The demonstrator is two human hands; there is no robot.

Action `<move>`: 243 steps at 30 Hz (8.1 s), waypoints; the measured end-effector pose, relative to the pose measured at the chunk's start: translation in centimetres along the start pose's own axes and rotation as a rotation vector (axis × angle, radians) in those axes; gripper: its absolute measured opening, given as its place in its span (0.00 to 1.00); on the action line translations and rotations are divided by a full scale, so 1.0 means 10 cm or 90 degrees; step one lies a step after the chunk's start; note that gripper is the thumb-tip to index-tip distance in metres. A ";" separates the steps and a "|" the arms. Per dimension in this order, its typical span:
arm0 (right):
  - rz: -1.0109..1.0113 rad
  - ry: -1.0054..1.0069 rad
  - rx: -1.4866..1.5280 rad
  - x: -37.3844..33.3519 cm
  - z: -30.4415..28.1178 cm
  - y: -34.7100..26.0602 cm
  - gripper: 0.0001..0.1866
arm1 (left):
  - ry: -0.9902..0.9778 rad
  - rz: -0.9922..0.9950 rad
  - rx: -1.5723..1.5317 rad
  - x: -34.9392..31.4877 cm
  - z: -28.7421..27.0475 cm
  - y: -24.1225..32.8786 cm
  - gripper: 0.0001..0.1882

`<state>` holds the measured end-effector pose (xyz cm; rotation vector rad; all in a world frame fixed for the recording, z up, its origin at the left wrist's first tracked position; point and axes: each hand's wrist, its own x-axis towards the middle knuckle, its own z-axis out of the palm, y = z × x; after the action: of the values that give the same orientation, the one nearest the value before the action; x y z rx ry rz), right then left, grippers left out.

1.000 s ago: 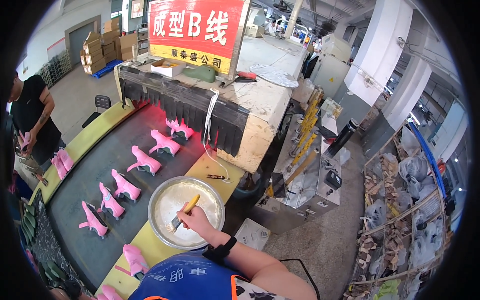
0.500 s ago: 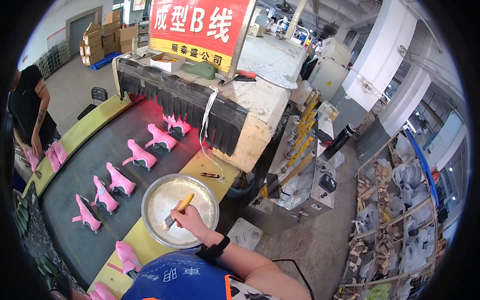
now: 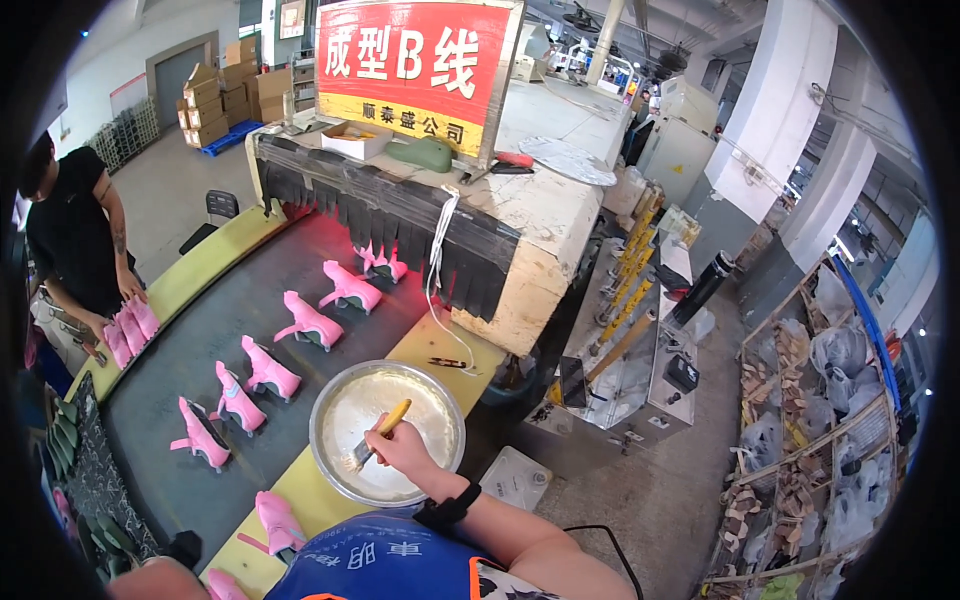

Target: Applying glue or coating to the soles of sneakers using a brush on an assembly line.

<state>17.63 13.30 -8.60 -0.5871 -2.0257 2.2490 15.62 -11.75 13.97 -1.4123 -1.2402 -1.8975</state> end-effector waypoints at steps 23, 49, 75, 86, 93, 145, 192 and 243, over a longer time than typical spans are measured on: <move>-0.006 0.033 0.034 -0.13 -0.09 -0.02 0.07 | -0.243 -0.280 -0.702 0.33 0.26 0.16 0.58; -0.030 0.072 -0.050 -0.03 -0.22 0.17 0.09 | -0.025 -1.108 0.751 -3.07 -1.67 -0.46 0.46; -0.246 0.110 -0.610 0.53 -0.20 1.23 0.11 | 0.066 -1.071 0.824 -4.26 -1.45 -0.61 0.66; -0.271 0.163 -0.360 0.24 -0.33 0.57 0.08 | 0.426 -1.069 -0.247 -3.36 -1.45 -0.47 0.37; -0.206 0.167 -0.389 0.34 -0.44 0.85 0.08 | 0.052 -1.060 -0.226 -2.39 -0.99 -0.78 0.39; -0.321 0.129 -0.238 0.16 -0.02 -0.04 0.07 | -0.079 -1.120 -0.349 -1.75 -0.58 -1.05 0.37; -0.242 0.105 -0.356 0.57 0.08 -0.32 0.12 | -0.177 -0.926 -0.125 -1.96 -0.63 -1.24 0.42; -0.156 -0.075 -0.199 -0.04 0.56 -0.16 0.09 | 0.043 -0.959 -0.226 -2.16 -0.69 -1.05 0.38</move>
<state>15.88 8.09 -6.64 -0.2074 -2.3775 1.8866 11.68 -15.71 -10.39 -0.3222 -2.3336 -3.1128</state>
